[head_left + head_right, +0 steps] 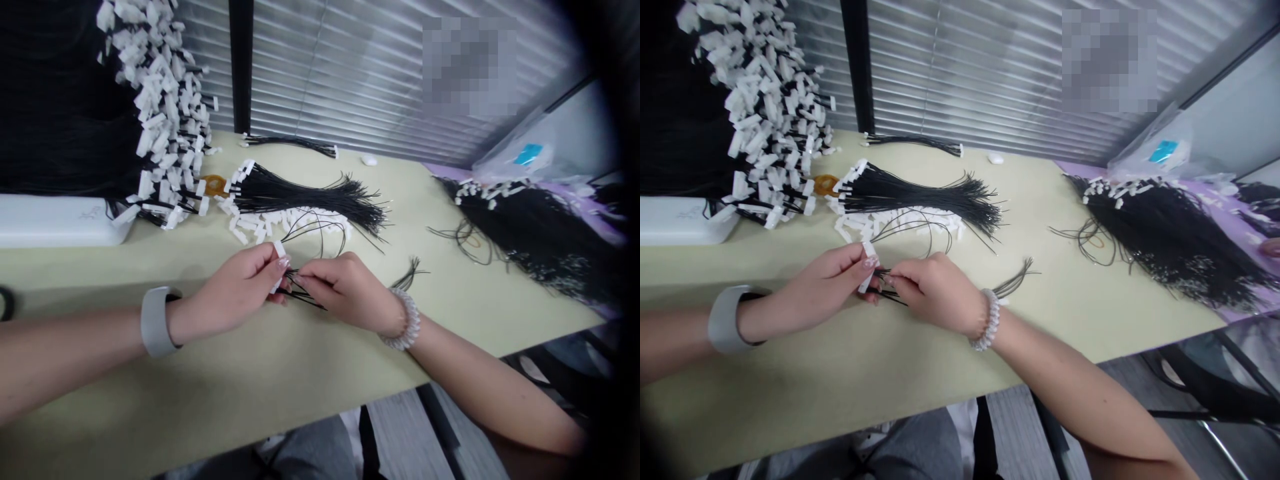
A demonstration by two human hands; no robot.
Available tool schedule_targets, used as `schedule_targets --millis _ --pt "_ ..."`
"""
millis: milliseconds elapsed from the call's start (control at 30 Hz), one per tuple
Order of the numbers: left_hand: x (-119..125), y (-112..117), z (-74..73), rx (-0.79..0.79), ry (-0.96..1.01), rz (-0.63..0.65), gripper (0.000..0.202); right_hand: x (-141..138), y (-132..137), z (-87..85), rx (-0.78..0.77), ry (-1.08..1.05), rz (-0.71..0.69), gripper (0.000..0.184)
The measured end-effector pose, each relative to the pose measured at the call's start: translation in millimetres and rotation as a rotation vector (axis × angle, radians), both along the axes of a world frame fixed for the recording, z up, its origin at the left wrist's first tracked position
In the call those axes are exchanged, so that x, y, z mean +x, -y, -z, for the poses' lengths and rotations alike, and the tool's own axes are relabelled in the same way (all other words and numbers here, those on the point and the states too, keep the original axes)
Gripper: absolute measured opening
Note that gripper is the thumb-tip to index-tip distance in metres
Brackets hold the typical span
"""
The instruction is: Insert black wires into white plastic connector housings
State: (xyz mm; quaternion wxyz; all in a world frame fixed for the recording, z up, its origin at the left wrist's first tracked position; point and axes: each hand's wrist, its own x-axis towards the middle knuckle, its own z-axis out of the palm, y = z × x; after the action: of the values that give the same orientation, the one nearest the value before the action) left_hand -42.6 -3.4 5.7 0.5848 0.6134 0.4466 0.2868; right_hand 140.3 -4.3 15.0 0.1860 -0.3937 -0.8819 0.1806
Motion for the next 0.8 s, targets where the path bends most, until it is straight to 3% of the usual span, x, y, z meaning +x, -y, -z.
schedule_targets --millis 267,367,433,533,633,733,800 --pt "1 0 0.7 0.019 -0.005 -0.01 0.023 17 -7 -5.2 0.348 0.158 0.144 0.015" --pt "0 0 1.9 -0.011 0.031 -0.008 0.023 36 -19 -11.8 0.431 0.021 0.298 0.014" --pt "0 0 1.8 -0.024 0.04 -0.003 0.023 51 -29 -17.0 0.463 -0.221 0.435 0.013" --pt "0 0 1.0 -0.035 0.037 0.003 0.023 71 -43 -26.6 0.384 -0.682 0.548 0.019" --pt "0 1 1.4 -0.052 0.037 0.009 0.023 85 -49 -34.8 0.148 -1.035 0.543 0.023" --pt "-1 0 2.8 -0.06 0.04 0.015 0.023 86 -49 -34.1 -0.03 -1.188 0.512 0.01" --pt "-1 0 3.5 -0.057 0.03 0.014 0.022 78 -45 -28.6 -0.088 -1.161 0.442 0.009"
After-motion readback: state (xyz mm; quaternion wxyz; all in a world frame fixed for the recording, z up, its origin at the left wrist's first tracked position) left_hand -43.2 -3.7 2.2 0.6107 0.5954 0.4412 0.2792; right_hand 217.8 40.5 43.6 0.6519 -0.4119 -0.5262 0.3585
